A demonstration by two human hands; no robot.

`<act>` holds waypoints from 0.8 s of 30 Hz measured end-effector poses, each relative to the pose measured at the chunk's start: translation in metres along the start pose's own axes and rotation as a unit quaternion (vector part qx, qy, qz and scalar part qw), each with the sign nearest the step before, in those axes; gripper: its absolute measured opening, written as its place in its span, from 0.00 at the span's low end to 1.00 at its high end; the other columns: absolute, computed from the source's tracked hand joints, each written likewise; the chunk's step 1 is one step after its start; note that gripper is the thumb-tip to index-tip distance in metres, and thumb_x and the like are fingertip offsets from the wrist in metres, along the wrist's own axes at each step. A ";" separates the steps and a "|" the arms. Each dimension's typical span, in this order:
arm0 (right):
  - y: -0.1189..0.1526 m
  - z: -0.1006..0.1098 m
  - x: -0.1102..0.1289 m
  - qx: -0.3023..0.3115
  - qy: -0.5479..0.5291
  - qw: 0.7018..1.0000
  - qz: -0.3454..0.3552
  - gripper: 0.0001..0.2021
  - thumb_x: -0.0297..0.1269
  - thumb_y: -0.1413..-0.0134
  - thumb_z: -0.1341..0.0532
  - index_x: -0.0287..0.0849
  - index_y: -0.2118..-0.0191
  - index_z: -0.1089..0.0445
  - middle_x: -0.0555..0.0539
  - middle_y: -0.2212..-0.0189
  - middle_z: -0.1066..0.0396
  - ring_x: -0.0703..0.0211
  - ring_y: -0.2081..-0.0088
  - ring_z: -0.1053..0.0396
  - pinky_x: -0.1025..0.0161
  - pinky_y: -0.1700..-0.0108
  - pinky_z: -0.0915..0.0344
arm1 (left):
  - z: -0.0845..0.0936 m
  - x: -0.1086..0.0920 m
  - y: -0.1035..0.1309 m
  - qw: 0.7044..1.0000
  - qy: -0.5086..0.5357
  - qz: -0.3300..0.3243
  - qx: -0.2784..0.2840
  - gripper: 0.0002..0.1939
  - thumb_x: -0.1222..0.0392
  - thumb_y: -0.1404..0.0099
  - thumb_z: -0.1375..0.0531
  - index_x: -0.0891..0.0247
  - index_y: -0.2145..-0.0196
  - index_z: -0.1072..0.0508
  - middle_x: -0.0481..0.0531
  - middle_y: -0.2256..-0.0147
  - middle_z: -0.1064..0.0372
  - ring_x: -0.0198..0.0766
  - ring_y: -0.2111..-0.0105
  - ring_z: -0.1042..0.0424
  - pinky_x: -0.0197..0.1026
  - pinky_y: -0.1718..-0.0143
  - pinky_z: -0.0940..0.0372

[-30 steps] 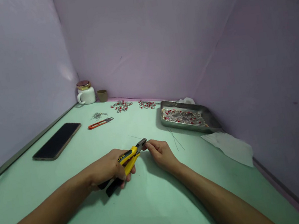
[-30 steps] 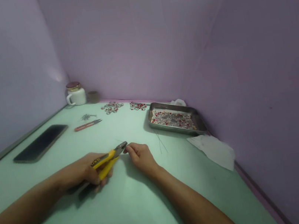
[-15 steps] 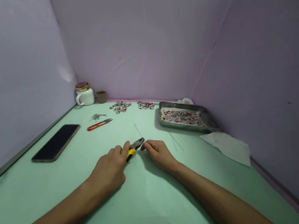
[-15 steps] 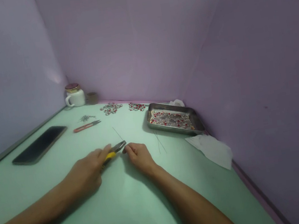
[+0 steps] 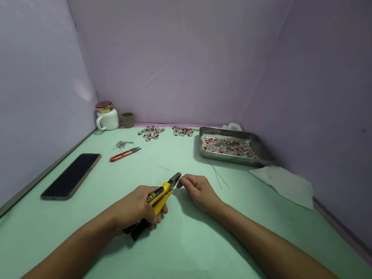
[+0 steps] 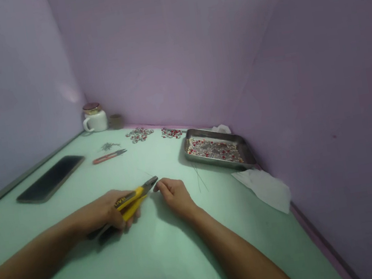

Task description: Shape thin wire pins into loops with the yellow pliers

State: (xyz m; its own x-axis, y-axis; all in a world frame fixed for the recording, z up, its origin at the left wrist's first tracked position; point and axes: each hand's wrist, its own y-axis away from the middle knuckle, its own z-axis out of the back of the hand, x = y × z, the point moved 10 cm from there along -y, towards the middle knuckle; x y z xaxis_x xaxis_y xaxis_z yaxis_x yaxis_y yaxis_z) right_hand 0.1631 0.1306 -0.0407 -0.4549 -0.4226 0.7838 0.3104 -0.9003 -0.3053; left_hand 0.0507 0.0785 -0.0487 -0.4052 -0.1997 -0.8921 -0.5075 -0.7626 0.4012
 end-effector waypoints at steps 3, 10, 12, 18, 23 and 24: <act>0.000 0.000 -0.001 0.002 0.003 1.000 -0.005 0.15 0.37 0.45 0.51 0.40 0.74 0.30 0.54 0.85 0.45 0.66 0.80 0.46 0.69 0.75 0.49 | -0.002 0.001 -0.001 0.999 0.049 0.003 0.008 0.17 0.71 0.61 0.48 0.63 0.70 0.37 0.49 0.69 0.35 0.37 0.72 0.34 0.37 0.78 0.37; -0.001 -0.003 -0.003 0.012 0.002 1.000 -0.010 0.16 0.39 0.44 0.51 0.39 0.74 0.30 0.55 0.85 0.47 0.66 0.81 0.48 0.69 0.76 0.49 | -0.002 -0.002 -0.001 1.000 -0.015 -0.010 0.002 0.15 0.72 0.60 0.48 0.64 0.71 0.37 0.48 0.71 0.36 0.35 0.73 0.34 0.35 0.78 0.39; -0.001 -0.003 -0.003 0.011 0.004 1.000 -0.007 0.16 0.39 0.44 0.51 0.39 0.74 0.30 0.55 0.85 0.46 0.66 0.80 0.47 0.69 0.75 0.49 | -0.001 -0.002 -0.001 0.999 -0.046 -0.004 -0.009 0.12 0.71 0.59 0.48 0.64 0.72 0.37 0.46 0.74 0.38 0.32 0.77 0.37 0.34 0.80 0.40; 0.000 -0.004 -0.002 0.013 0.004 1.000 -0.005 0.15 0.38 0.45 0.51 0.39 0.74 0.30 0.55 0.86 0.47 0.67 0.80 0.48 0.69 0.75 0.50 | 0.005 -0.007 0.001 0.982 -0.173 -0.035 -0.065 0.11 0.70 0.56 0.49 0.62 0.72 0.37 0.48 0.74 0.37 0.37 0.74 0.35 0.37 0.76 0.40; 0.000 -0.005 -0.001 0.020 0.010 1.000 -0.013 0.15 0.37 0.45 0.51 0.39 0.74 0.30 0.55 0.86 0.47 0.66 0.81 0.48 0.69 0.76 0.50 | 0.013 -0.014 0.006 0.946 -0.276 -0.055 -0.160 0.24 0.72 0.57 0.49 0.61 0.59 0.36 0.55 0.64 0.33 0.46 0.61 0.35 0.41 0.64 0.41; 0.000 -0.005 -0.001 0.019 0.011 1.000 -0.012 0.15 0.37 0.45 0.51 0.39 0.74 0.30 0.55 0.86 0.47 0.66 0.81 0.47 0.69 0.76 0.50 | 0.013 -0.012 0.006 0.947 -0.274 -0.046 -0.162 0.25 0.72 0.57 0.49 0.61 0.58 0.36 0.56 0.62 0.33 0.47 0.60 0.35 0.41 0.63 0.41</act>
State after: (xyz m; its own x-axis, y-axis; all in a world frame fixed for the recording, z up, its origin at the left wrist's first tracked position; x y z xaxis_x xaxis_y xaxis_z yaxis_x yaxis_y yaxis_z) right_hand 0.1592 0.1306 -0.0444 -0.4814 -0.4040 0.7779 0.3311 -0.9055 -0.2654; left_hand 0.0426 0.0844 -0.0326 -0.7494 0.1576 -0.6431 -0.3354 -0.9278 0.1635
